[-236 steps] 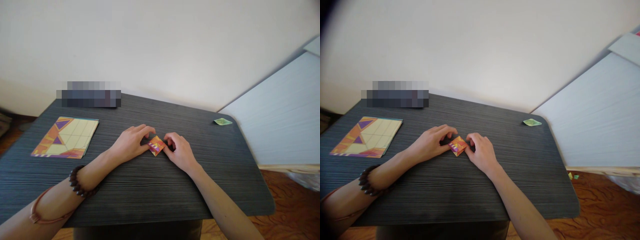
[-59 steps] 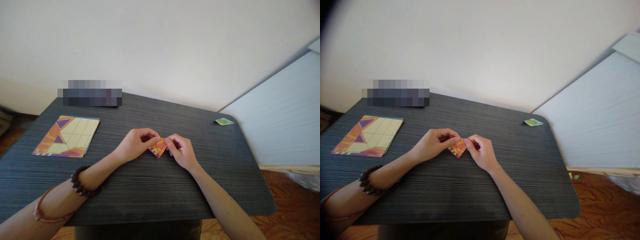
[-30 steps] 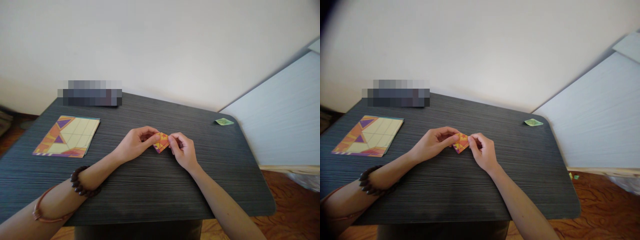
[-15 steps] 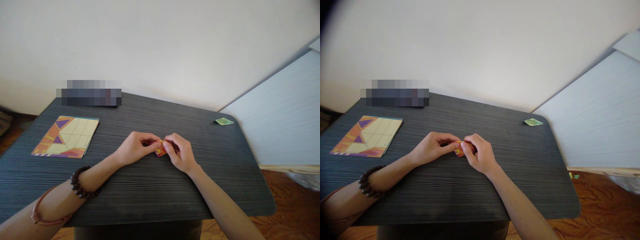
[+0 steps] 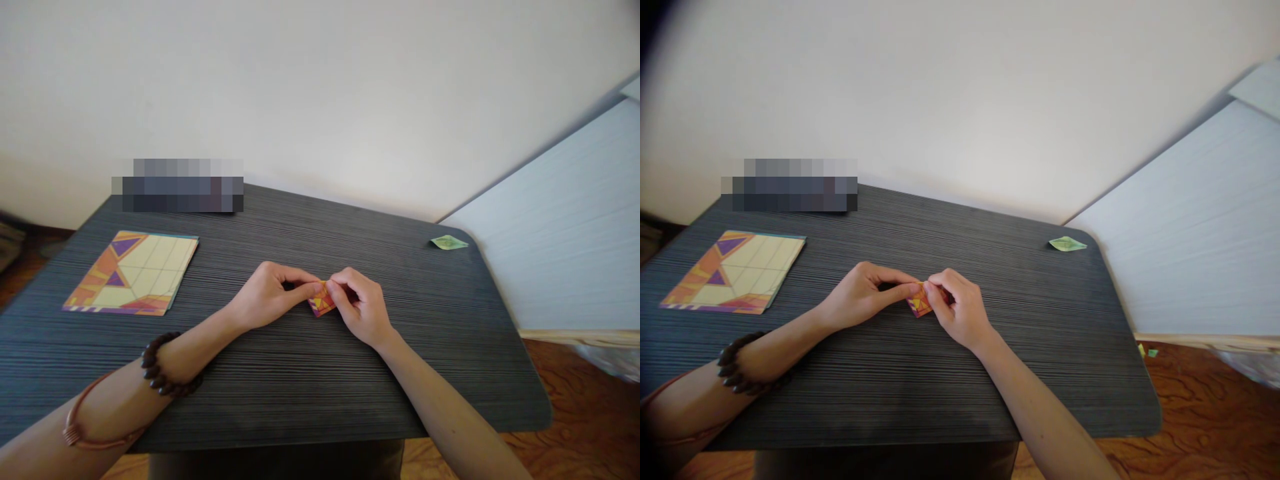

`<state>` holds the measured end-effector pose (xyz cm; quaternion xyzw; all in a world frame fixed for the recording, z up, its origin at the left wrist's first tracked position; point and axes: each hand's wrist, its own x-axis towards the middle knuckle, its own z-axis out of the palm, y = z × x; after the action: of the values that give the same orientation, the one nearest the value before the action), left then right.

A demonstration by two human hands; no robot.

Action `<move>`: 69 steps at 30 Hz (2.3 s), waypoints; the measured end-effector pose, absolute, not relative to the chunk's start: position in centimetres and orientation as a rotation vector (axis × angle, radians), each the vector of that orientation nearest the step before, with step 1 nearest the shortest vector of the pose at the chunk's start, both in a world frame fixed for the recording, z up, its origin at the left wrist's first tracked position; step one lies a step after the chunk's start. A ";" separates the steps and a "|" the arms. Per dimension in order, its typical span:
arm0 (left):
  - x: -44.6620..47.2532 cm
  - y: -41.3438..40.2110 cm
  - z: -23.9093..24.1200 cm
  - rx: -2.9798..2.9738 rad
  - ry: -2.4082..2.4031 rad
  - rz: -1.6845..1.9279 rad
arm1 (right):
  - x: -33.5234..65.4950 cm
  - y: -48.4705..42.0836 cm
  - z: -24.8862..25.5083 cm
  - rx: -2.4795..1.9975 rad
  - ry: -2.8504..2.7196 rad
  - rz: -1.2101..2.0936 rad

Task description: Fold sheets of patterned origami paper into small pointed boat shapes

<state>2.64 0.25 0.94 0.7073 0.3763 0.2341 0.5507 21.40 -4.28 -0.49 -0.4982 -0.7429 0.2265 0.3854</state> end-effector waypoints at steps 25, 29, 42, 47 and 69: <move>2.5 0.9 -0.2 1.350 0.927 0.548 | 21.7 -4.1 -0.9 -1.379 -1.649 0.911; 2.7 0.8 -0.3 1.371 0.914 0.570 | 21.7 -4.2 -0.8 -1.370 -1.673 0.867; 2.5 0.7 0.9 1.699 0.900 0.418 | 21.5 -4.1 -0.4 -1.304 -1.807 0.765; 2.5 0.5 0.6 1.772 0.884 0.366 | 21.5 -4.1 -0.3 -1.288 -1.823 0.736; 2.4 0.8 0.2 1.405 0.800 0.459 | 21.7 -4.0 -1.2 -1.345 -1.594 0.910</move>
<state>2.41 0.81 0.17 0.6228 0.3547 0.2033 0.6671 21.67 -3.99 -1.15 -0.5365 -0.6359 0.3630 0.4195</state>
